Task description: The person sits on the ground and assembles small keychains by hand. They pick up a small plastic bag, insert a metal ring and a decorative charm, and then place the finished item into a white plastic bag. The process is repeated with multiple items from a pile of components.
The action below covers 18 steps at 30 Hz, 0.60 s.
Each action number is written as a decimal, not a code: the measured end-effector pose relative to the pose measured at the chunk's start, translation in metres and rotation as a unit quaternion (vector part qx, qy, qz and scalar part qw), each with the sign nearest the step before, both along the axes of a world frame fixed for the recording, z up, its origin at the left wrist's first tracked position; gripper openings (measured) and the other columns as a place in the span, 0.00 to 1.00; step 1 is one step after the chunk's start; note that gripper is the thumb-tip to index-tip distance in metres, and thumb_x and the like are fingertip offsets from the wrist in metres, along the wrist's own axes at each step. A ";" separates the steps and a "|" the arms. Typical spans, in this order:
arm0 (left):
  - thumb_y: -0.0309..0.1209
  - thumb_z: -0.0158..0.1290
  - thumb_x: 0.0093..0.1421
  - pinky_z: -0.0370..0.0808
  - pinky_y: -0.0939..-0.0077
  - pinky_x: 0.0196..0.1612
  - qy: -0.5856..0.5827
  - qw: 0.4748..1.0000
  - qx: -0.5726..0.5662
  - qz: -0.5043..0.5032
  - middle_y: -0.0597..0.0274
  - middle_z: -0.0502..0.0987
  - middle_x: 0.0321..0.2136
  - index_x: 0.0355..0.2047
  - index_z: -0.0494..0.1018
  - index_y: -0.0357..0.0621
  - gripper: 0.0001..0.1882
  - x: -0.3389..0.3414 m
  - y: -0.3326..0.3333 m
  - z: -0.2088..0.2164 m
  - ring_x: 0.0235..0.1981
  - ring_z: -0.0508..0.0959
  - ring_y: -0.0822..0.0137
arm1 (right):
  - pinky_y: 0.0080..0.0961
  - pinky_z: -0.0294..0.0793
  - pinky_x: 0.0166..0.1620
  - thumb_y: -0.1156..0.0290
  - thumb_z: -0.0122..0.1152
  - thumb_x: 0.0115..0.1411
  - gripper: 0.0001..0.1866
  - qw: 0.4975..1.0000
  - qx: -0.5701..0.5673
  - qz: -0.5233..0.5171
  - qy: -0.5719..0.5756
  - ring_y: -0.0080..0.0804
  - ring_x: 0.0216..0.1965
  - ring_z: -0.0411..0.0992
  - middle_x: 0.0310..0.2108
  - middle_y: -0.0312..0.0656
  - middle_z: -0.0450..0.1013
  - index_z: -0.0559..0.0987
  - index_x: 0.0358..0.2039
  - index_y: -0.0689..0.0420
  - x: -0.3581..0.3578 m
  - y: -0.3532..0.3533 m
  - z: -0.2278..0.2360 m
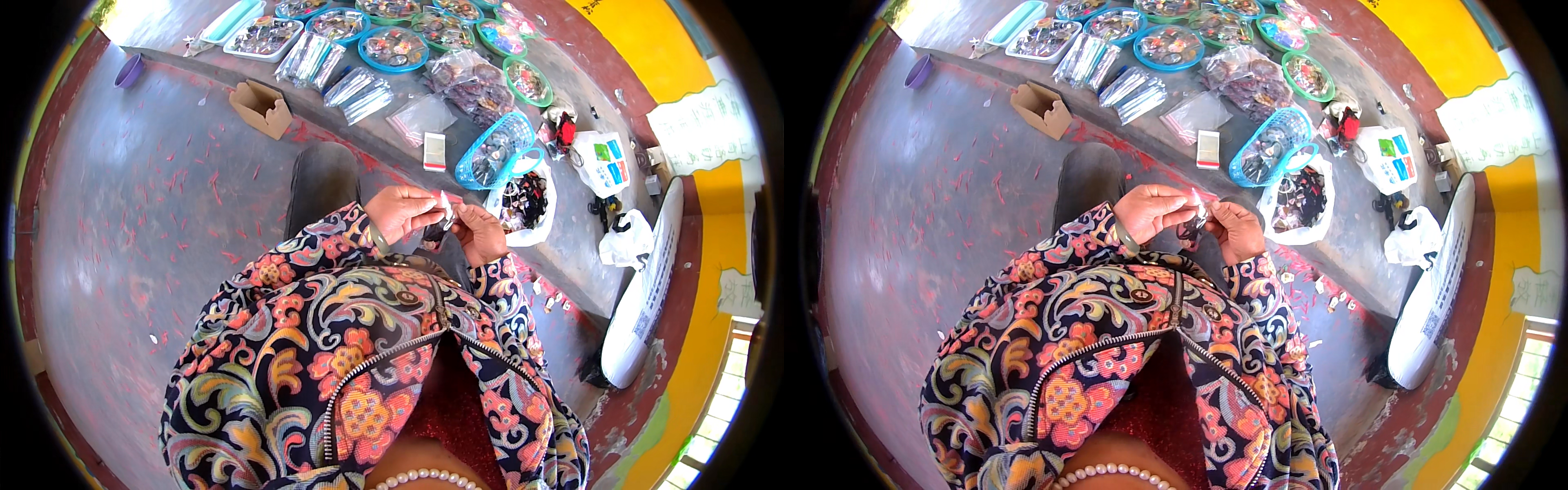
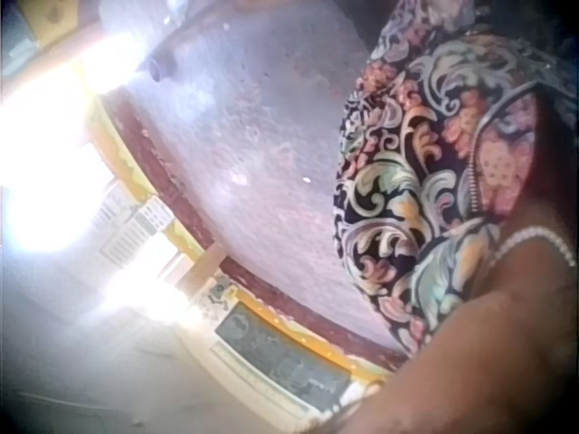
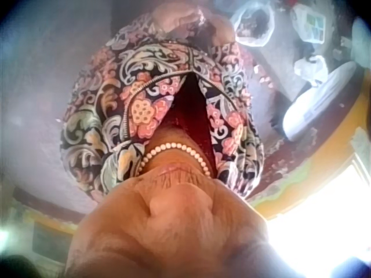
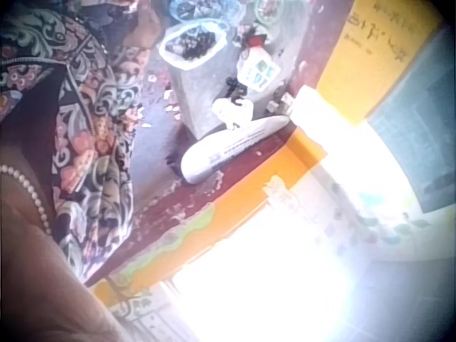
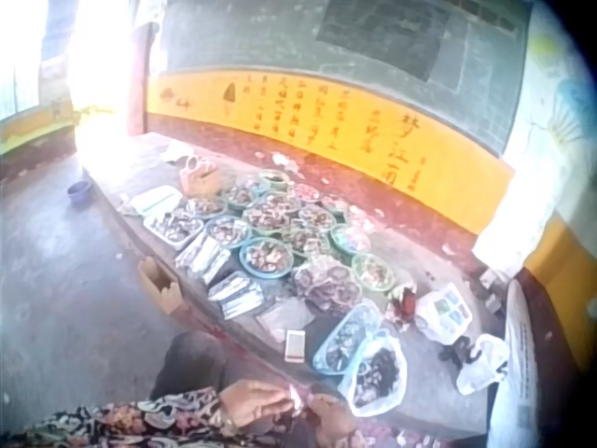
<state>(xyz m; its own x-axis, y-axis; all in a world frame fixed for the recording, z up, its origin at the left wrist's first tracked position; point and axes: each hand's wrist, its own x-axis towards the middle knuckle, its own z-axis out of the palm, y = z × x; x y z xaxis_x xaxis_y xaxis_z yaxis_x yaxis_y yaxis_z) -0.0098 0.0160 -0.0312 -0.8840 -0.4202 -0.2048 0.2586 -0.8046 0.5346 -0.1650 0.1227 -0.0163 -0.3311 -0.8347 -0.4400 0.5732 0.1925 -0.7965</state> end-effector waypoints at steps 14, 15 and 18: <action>0.25 0.44 0.57 0.72 0.81 0.39 -0.101 0.973 -0.194 0.073 0.53 0.73 0.32 0.35 0.69 0.28 0.10 -0.007 0.003 0.005 0.35 0.74 0.69 | 0.26 0.67 0.33 0.77 0.57 0.45 0.05 0.691 -0.124 -0.042 0.711 0.35 0.28 0.69 0.26 0.41 0.71 0.77 0.26 0.57 0.025 -0.016 0.047; 0.25 0.44 0.57 0.71 0.82 0.35 -0.102 0.964 -0.232 0.078 0.55 0.74 0.31 0.35 0.70 0.29 0.10 -0.007 0.004 0.003 0.33 0.75 0.70 | 0.26 0.66 0.34 0.76 0.58 0.44 0.05 0.677 -0.129 -0.028 0.724 0.35 0.28 0.69 0.25 0.40 0.71 0.77 0.26 0.57 0.028 -0.017 0.050; 0.26 0.46 0.55 0.70 0.80 0.29 -0.137 0.909 -0.387 0.080 0.54 0.74 0.27 0.33 0.71 0.34 0.08 -0.008 0.003 0.005 0.28 0.75 0.68 | 0.28 0.64 0.36 0.73 0.59 0.43 0.06 0.645 -0.124 0.015 0.754 0.35 0.30 0.69 0.25 0.38 0.71 0.77 0.25 0.56 0.029 -0.018 0.051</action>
<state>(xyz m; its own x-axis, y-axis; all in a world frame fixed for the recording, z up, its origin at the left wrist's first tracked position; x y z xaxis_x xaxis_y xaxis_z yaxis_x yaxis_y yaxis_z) -0.0175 0.0192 -0.0262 -0.7595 -0.6504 0.0028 0.1108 -0.1252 0.9859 -0.1357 0.1048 0.0348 -0.2087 -0.8330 0.5124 -0.8904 -0.0548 -0.4519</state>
